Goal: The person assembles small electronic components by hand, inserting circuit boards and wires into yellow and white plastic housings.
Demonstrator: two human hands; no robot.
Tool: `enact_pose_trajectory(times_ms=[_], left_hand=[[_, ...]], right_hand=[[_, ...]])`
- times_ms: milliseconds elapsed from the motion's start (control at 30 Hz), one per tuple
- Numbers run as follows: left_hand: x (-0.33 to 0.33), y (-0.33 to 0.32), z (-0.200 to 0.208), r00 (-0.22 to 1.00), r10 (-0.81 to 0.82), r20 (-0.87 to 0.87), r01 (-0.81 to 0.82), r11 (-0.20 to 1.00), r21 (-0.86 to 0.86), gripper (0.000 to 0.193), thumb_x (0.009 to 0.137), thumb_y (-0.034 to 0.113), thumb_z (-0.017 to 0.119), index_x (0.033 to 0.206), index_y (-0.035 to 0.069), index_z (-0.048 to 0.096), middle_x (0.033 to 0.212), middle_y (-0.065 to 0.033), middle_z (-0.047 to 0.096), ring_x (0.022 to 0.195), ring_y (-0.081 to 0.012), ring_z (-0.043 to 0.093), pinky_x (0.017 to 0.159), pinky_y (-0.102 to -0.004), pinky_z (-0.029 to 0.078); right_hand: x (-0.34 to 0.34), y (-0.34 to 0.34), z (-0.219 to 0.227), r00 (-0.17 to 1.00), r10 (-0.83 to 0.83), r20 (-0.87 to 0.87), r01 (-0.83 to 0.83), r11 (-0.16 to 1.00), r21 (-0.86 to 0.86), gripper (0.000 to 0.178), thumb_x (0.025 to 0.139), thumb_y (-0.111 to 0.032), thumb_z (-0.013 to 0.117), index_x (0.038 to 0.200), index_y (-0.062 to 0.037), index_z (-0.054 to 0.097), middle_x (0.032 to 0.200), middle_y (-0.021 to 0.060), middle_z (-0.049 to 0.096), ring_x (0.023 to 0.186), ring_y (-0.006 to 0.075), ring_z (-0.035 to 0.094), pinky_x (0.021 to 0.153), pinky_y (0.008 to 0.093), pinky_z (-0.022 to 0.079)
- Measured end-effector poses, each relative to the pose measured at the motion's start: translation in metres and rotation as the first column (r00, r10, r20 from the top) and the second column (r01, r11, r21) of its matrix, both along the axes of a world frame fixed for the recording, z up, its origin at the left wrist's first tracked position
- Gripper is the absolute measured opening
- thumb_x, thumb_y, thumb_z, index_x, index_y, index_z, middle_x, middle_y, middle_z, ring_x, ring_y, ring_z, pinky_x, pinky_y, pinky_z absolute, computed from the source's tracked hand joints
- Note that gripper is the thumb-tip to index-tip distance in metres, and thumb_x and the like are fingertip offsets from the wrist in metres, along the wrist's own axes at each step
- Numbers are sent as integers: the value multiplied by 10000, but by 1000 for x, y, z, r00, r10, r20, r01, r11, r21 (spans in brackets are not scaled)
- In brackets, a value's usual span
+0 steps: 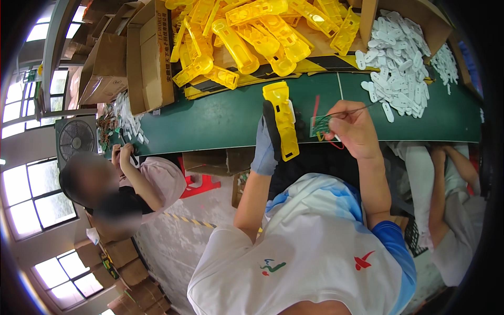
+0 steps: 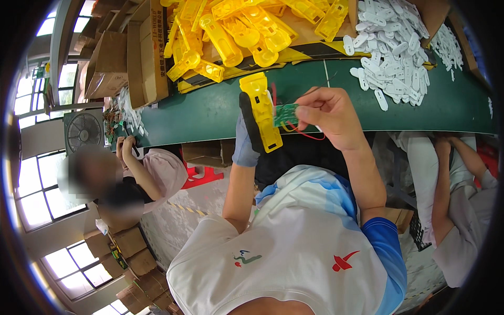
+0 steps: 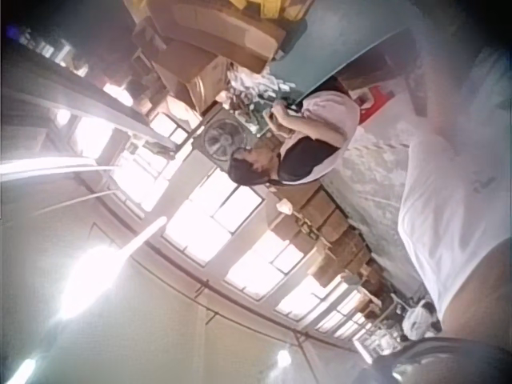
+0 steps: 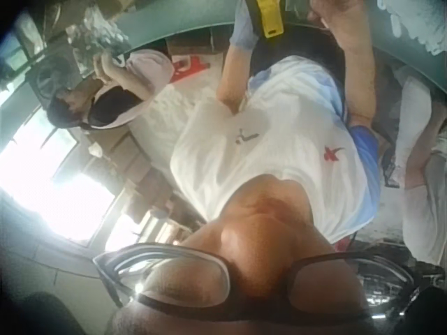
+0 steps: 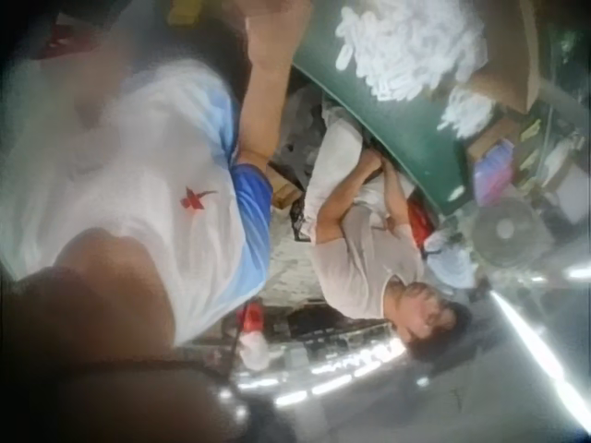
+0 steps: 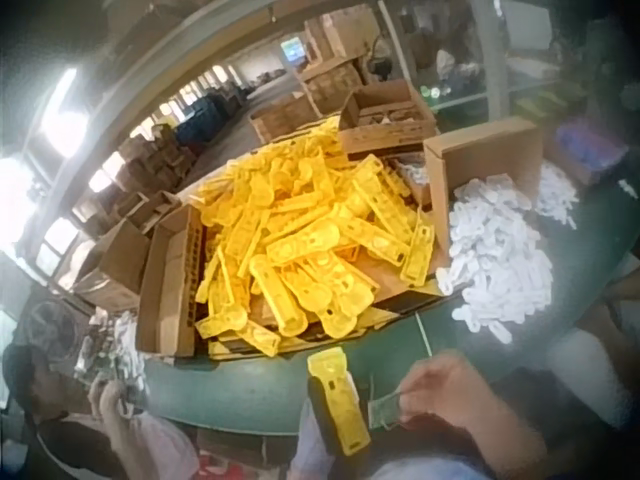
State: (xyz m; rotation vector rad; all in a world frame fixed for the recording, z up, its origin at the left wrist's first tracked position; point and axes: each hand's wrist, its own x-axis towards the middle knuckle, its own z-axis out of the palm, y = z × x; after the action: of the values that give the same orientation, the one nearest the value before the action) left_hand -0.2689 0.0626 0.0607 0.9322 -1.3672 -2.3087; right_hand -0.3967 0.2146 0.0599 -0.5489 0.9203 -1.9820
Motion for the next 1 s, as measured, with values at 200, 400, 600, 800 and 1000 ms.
enact_pose_trajectory(times_ms=[200,400,600,800,1000], left_hand=[[-4,-5,-37,986,47,-163,-35,996,80,460,1037,472,414,1181,61,562,963,-42,636,818,-117,633,676,-258,518],[-5,-8,-31,997,-12,-77,17,998,64,446,1036,463,421,1135,58,579,897,-47,634,739,-115,618,640,-253,500],[-6,-13,-31,996,-42,-78,43,999,13,456,1031,481,414,1167,72,563,926,-43,644,760,-127,646,653,-259,534],[-10,-12,-23,999,-6,-47,9,998,70,459,1030,482,431,1074,60,606,845,-50,643,704,-116,612,621,-251,483],[-11,-13,-28,997,8,-79,3,989,145,455,1030,476,438,1068,55,608,844,-44,640,714,-111,610,634,-248,483]], right_hand=[[15,-43,-15,952,-47,-304,147,939,312,169,867,-89,738,971,39,704,859,69,720,768,90,677,715,213,540],[9,-46,-25,915,-112,-388,250,912,326,147,867,-83,740,956,31,715,854,65,720,759,81,668,716,210,535],[2,-50,-30,932,-107,-345,220,925,309,139,856,-64,746,957,28,720,843,64,714,746,80,660,710,209,534],[0,-50,-27,925,-118,-362,244,913,327,143,851,-55,749,961,30,721,838,60,711,739,77,653,703,205,531],[-5,-49,-27,921,-75,-383,210,921,327,147,851,-51,748,969,32,722,825,56,706,728,72,643,692,201,525]])
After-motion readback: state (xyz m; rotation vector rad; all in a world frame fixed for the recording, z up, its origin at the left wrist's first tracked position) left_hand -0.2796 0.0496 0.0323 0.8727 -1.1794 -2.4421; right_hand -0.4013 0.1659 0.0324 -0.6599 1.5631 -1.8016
